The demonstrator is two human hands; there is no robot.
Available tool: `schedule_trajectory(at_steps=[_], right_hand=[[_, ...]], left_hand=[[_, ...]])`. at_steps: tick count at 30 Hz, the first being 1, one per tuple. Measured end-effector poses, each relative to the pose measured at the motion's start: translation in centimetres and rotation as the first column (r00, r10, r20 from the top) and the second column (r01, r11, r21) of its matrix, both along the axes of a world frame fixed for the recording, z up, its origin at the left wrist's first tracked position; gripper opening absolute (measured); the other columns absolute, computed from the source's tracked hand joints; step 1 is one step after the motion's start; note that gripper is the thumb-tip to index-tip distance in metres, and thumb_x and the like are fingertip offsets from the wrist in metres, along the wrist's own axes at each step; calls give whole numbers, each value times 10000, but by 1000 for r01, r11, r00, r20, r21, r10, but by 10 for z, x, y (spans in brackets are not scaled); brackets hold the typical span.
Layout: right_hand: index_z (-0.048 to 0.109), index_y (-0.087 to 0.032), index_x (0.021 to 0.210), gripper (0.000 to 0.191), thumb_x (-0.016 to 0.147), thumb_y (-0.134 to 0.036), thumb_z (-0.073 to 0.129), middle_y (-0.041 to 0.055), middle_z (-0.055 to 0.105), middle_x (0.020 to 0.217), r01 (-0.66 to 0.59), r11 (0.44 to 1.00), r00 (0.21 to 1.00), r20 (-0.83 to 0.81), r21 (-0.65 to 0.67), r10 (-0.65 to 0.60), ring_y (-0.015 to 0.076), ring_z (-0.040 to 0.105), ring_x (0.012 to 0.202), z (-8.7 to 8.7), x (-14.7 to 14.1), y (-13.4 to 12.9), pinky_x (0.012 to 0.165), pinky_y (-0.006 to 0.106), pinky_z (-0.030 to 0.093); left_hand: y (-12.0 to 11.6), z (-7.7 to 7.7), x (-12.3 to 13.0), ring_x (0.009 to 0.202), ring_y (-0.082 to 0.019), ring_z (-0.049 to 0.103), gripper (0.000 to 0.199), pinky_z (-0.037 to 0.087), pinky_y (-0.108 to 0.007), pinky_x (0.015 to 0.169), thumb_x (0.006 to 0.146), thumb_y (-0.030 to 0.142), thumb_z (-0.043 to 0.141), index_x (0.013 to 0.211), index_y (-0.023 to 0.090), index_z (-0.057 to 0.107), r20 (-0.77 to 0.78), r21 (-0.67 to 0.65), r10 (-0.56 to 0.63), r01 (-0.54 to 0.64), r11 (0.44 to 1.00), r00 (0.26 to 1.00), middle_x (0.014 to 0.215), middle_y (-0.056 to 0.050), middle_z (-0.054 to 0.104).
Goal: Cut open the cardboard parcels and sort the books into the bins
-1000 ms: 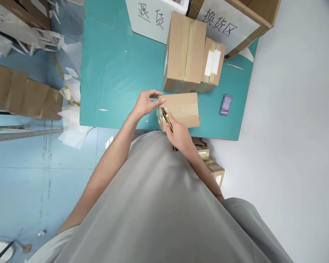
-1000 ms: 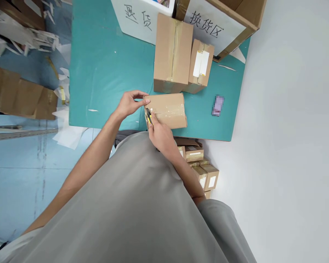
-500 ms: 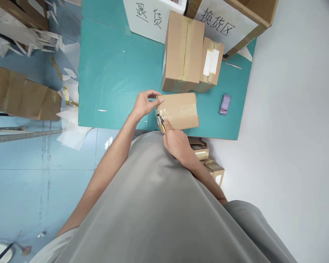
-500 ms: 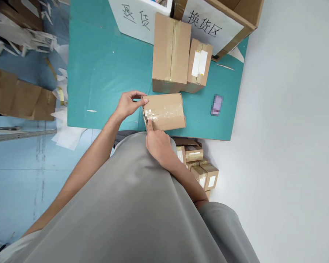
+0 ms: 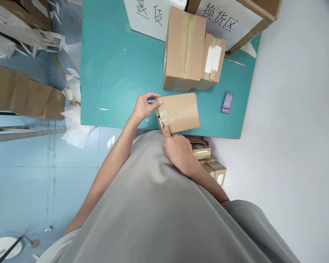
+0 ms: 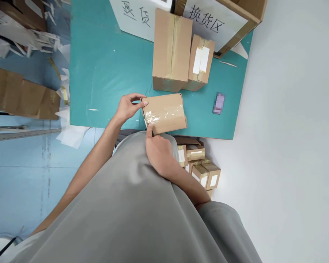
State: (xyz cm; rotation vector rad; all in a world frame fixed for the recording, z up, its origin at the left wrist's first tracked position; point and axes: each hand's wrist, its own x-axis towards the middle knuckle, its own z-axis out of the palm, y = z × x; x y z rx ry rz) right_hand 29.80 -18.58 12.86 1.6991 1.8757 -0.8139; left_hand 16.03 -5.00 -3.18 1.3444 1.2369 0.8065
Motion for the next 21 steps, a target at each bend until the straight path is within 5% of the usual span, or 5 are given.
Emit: schedule_trajectory(at_steps=[9, 14, 16, 18, 21], right_hand=[[280, -171, 1711, 721, 1009, -79, 416, 220, 769, 1176, -16, 999, 1000, 5, 42, 16, 264, 769, 920, -2, -7, -4, 790, 352, 595], [250, -294, 1724, 672, 1076, -258, 423, 119, 796, 1121, 128, 980, 989, -88, 154, -116, 275, 756, 922, -3, 33, -12, 846, 363, 561], [228, -228, 1732, 652, 1096, -313, 346, 144, 797, 1114, 315, 900, 949, -93, 302, -301, 309, 755, 926, -13, 63, -7, 860, 399, 554], [240, -131, 1722, 658, 1101, -344, 279, 199, 790, 1108, 469, 759, 869, -82, 451, -488, 353, 754, 924, -30, 95, -1, 857, 445, 551], [285, -64, 1693, 700, 1095, -426, 307, 260, 755, 1234, 568, 627, 786, -123, 533, -606, 395, 747, 1041, -62, 132, 3, 896, 474, 550]], left_hand=[[4, 2, 2, 1103, -257, 717, 391, 593, -382, 960, 801, 485, 798, 1054, 189, 764, -1, 2, 11, -11, 1000, 1000, 1148, -100, 787], [0, 5, 2, 1152, -260, 711, 438, 576, -391, 1009, 832, 514, 777, 1122, 186, 749, 24, 4, 7, -7, 1000, 1000, 1204, -112, 774], [-12, 10, -1, 1226, -262, 684, 470, 577, -374, 1004, 865, 532, 746, 1194, 197, 718, -5, 2, 48, -48, 999, 999, 1289, -122, 742], [-29, 17, -7, 1271, -259, 662, 442, 581, -365, 997, 895, 526, 714, 1207, 215, 687, -55, -11, 107, -108, 994, 993, 1327, -119, 717], [-56, 22, -15, 1201, -243, 690, 323, 581, -391, 1022, 891, 461, 713, 1104, 221, 674, -71, -51, 83, -87, 995, 994, 1222, -90, 733]])
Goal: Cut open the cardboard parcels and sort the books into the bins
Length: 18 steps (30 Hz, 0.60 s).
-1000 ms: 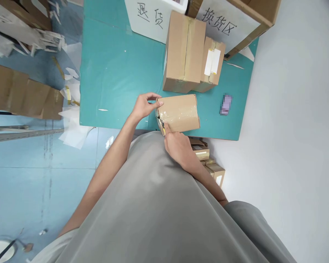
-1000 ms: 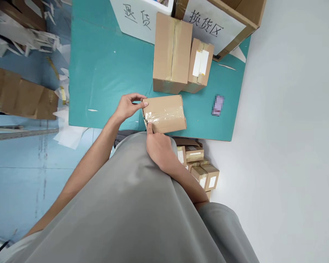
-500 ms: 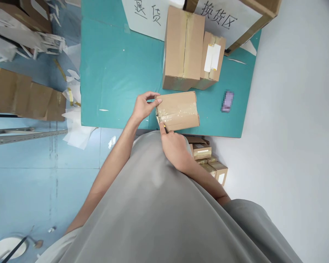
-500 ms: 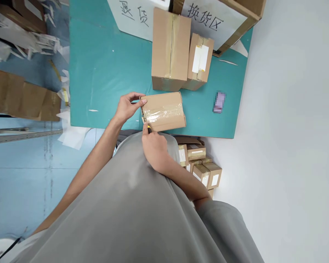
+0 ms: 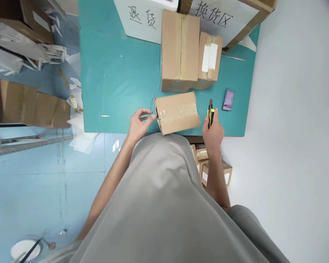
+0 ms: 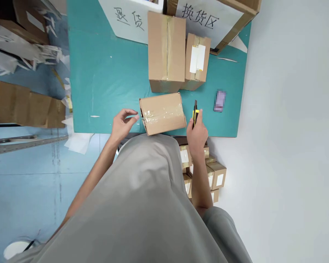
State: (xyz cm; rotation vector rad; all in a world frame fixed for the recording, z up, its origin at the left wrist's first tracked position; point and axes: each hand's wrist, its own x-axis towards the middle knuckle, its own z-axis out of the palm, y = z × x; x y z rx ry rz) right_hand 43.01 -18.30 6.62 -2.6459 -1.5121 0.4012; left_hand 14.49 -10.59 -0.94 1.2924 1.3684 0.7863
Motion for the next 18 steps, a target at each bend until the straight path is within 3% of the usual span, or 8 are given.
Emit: schedule_trajectory(at_steps=[3, 6, 11, 18], right_hand=[[340, -71, 1669, 742, 1071, -509, 374, 257, 652, 1459, -18, 999, 994, -110, 34, 21, 394, 694, 1227, -26, 9, -4, 971, 460, 545], [339, -98, 1668, 723, 1075, -512, 353, 225, 566, 1574, -3, 998, 984, -175, 70, 15, 375, 640, 1334, -39, -3, -12, 1027, 459, 534], [321, -102, 1668, 700, 1092, -499, 302, 215, 541, 1600, 28, 997, 978, -207, 78, -11, 350, 623, 1370, -46, -27, -20, 1065, 457, 524], [350, -114, 1665, 686, 1087, -482, 343, 219, 602, 1542, 50, 997, 972, -231, 67, -33, 352, 658, 1327, -47, -27, -21, 1046, 468, 545]], left_hand=[[-13, -1, -2, 1175, -233, 689, 283, 564, -415, 1066, 851, 379, 731, 1083, 226, 677, 4, 37, -103, 103, 994, 995, 1193, -66, 719], [-10, -4, -2, 1175, -226, 684, 276, 553, -417, 1081, 826, 307, 693, 1091, 231, 668, -24, 72, -110, 111, 991, 994, 1191, -58, 706], [5, -2, -5, 1082, -220, 713, 315, 556, -402, 1063, 724, 204, 650, 1038, 224, 647, -84, 39, -78, 81, 996, 993, 1112, -48, 717], [6, 5, -4, 968, -219, 715, 273, 574, -372, 931, 728, 195, 606, 991, 230, 667, -198, 41, -55, 65, 997, 979, 1075, -44, 743]])
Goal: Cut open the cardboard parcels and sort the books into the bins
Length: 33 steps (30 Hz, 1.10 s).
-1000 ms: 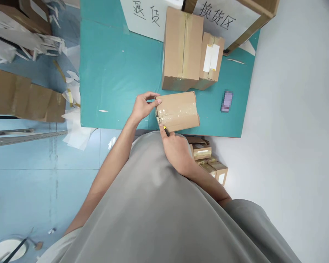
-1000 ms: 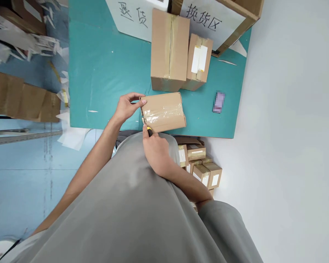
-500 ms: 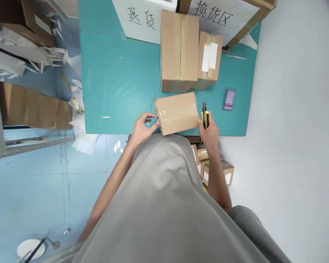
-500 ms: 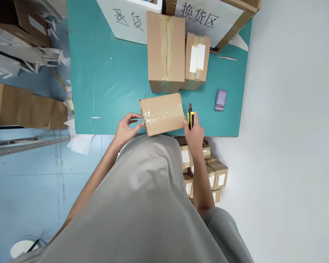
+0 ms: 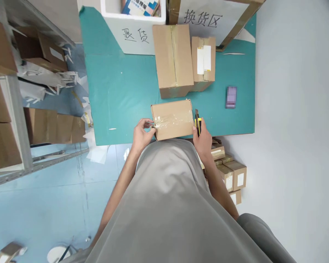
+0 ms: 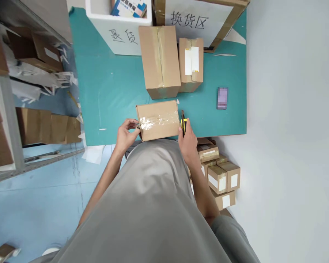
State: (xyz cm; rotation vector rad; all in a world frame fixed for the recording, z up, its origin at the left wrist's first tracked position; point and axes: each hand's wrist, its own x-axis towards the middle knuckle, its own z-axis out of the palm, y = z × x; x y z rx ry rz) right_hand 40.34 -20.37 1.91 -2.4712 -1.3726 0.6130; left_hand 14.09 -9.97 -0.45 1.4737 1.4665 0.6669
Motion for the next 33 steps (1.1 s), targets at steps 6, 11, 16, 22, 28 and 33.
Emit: schedule_trajectory(at_steps=[6, 11, 16, 22, 28, 33], right_hand=[[378, -121, 1656, 641, 1096, -428, 325, 188, 562, 1592, -63, 998, 998, -28, 19, 64, 320, 618, 1388, 7, 4, 3, 1093, 432, 522], [362, -110, 1664, 642, 1096, -408, 330, 194, 592, 1560, -63, 998, 998, -24, -13, 63, 339, 639, 1355, 22, 7, 4, 1075, 456, 529], [361, -104, 1663, 630, 1099, -383, 321, 194, 590, 1563, -106, 994, 994, -24, -22, 105, 328, 636, 1358, 33, 9, 5, 1077, 449, 532], [360, -104, 1668, 609, 1105, -332, 313, 182, 609, 1548, -157, 987, 988, -5, -47, 157, 314, 660, 1326, 35, 8, 7, 1082, 421, 522], [400, -134, 1661, 587, 1105, -314, 346, 169, 672, 1476, -137, 982, 989, 30, -131, 142, 328, 709, 1242, 40, 5, 8, 1059, 431, 535], [390, -141, 1669, 591, 1106, -314, 336, 151, 662, 1496, -134, 982, 990, 31, -134, 139, 314, 698, 1265, 45, 4, 8, 1083, 409, 528]], left_hand=[[-5, 3, 2, 777, -215, 685, 336, 563, -362, 762, 738, 188, 565, 1043, 256, 690, -113, 17, 21, -19, 1000, 993, 1000, -21, 768], [-5, 25, 12, 1264, -319, 628, 423, 477, -499, 1126, 837, 209, 593, 1245, 277, 678, -214, 289, 86, -21, 957, 973, 1321, -82, 699], [10, 40, 55, 1550, -339, 411, 454, 293, -562, 1290, 958, 343, 623, 1411, 361, 644, -159, 327, -292, 329, 886, 943, 1570, -39, 573], [12, 21, 106, 1647, -340, 236, 470, 104, -623, 1345, 984, 454, 625, 1445, 370, 649, -113, 288, -570, 576, 765, 814, 1660, -23, 497], [7, 10, 106, 1653, -323, 219, 486, 98, -613, 1353, 1033, 435, 558, 1509, 348, 603, -221, 317, -568, 609, 727, 793, 1709, -31, 425], [5, 9, 106, 1666, -303, 170, 512, 126, -601, 1354, 1082, 408, 438, 1569, 290, 540, -400, 326, -543, 668, 669, 738, 1735, -55, 373]])
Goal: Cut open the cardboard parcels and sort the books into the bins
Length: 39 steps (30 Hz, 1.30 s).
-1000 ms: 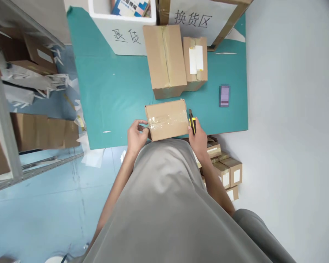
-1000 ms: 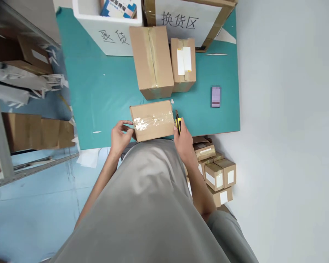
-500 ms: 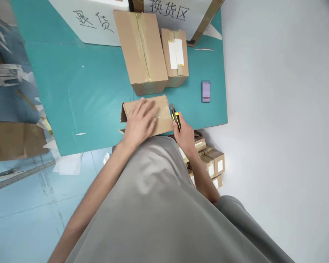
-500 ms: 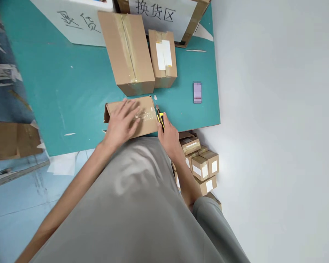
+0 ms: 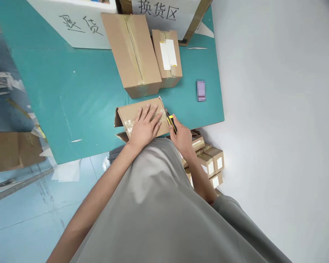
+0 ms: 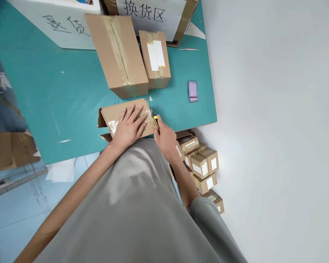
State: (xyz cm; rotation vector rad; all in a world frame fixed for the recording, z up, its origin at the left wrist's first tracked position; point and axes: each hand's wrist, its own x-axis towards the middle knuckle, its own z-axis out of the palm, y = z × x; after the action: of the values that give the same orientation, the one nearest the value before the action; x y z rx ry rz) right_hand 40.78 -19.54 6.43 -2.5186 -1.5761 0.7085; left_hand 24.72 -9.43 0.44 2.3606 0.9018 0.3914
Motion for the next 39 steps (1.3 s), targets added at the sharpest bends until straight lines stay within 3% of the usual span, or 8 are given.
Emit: schedule_trajectory(at_steps=[7, 16, 24, 28, 33, 39], right_hand=[[336, -176, 1694, 594, 1116, -305, 294, 130, 655, 1507, -7, 997, 999, 32, -81, 9, 301, 691, 1269, 14, -5, 1, 1075, 395, 523], [189, -130, 1727, 626, 1115, -222, 281, 197, 750, 1265, 15, 939, 988, 148, -345, 38, 291, 757, 1070, 39, -29, 24, 952, 392, 564], [253, -108, 1702, 605, 1115, -224, 346, 195, 781, 1099, 0, 891, 983, 163, -453, 83, 290, 774, 989, 62, -39, -2, 902, 383, 565], [268, -174, 1707, 588, 1132, -276, 334, 177, 777, 1157, -19, 899, 981, 163, -439, 100, 288, 769, 994, 73, -34, -3, 905, 382, 557], [144, -202, 1738, 622, 1139, -284, 288, 179, 749, 1273, -26, 927, 978, 183, -373, 101, 283, 752, 1063, 69, -25, 19, 941, 379, 547], [231, -143, 1713, 607, 1119, -234, 318, 191, 769, 1188, -32, 905, 980, 166, -424, 112, 279, 762, 1039, 53, -23, 20, 913, 367, 557]], left_hand=[[-1, -4, 1, 1664, -311, 175, 515, 135, -614, 1349, 1090, 421, 420, 1580, 300, 525, 0, 29, 1, -1, 1000, 1000, 1736, -49, 370], [-2, -6, 2, 1662, -305, 190, 506, 125, -599, 1354, 1094, 431, 420, 1575, 315, 529, 14, 2, 24, -24, 1000, 1000, 1736, -34, 375], [-2, -5, 1, 1661, -298, 197, 513, 119, -622, 1352, 1090, 440, 417, 1578, 324, 525, 21, -9, 32, -32, 999, 999, 1730, -28, 384], [-3, -6, 1, 1662, -307, 190, 527, 121, -638, 1344, 1094, 469, 409, 1589, 322, 509, 27, -11, 24, -24, 1000, 999, 1731, -38, 381], [-2, -8, 0, 1665, -305, 176, 512, 117, -630, 1345, 1097, 452, 403, 1575, 314, 525, 19, -4, 14, -14, 1000, 1000, 1737, -44, 371], [-3, -8, -1, 1667, -290, 172, 499, 123, -606, 1351, 1102, 434, 390, 1556, 298, 546, -3, 9, 17, -17, 1000, 1000, 1741, -40, 362]])
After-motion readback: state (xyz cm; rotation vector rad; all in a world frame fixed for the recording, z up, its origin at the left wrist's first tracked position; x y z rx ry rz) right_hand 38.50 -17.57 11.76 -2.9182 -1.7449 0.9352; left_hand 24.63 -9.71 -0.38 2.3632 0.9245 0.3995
